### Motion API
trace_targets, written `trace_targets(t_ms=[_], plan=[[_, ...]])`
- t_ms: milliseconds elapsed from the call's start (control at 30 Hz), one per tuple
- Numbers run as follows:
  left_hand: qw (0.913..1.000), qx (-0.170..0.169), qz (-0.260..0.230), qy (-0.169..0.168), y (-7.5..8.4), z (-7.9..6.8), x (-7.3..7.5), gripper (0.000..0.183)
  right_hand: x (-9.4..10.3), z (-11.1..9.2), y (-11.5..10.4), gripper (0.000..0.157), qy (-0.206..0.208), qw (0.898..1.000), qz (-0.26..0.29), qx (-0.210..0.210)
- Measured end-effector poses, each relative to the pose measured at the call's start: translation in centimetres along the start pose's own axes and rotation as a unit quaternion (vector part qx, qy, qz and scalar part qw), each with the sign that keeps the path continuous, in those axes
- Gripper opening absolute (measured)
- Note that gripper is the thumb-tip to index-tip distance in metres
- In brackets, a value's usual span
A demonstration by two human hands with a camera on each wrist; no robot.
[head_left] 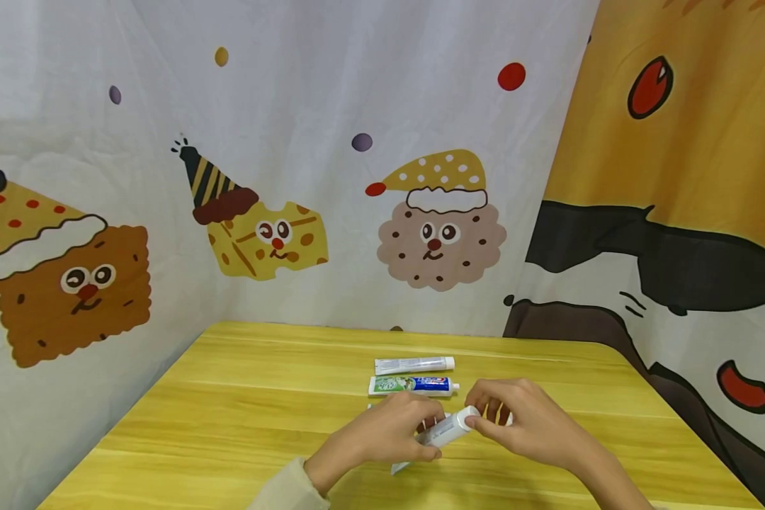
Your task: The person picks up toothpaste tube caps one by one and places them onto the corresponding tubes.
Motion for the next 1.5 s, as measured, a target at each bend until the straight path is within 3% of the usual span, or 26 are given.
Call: trace_targets(t_ms=[333,633,900,1300,1500], plan=[[0.9999,-0.009,0.009,0.007,-0.1,0.1,0.0,0.024,-0.3,0.2,0.4,0.008,-0.017,1.000,0.010,-0.014],[0.9994,-0.017,0.029,0.008,0.0,0.1,0.0,0.023,-1.4,0.3,1.1,0.007,-0.068,0.996,0.044,-0.038],[1.0000,0.003,0.007,0.003,-0.1,0.1,0.1,0.023,-1.0,0.3,0.8,0.008,-0.048,0.998,0.030,-0.024],[1.0000,-0.002,0.007,0.006,-0.2,0.0,-0.1,0.022,-0.6,0.2,0.5,0.022,-0.029,0.999,-0.003,-0.032],[1.0000,0.003,0.003,0.006,-0.2,0.0,0.1,0.023,-0.3,0.1,0.3,0.009,-0.012,1.000,-0.002,-0.014]])
Point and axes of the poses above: each hand's wrist, its own z-axis towards the middle knuckle, its own x-axis out of the back of the hand, y = z × x, the point moved 6 cm from there along z, towards the middle knuckle, and after that the axes turned 5 degrees about -y, right-handed, at the moved point
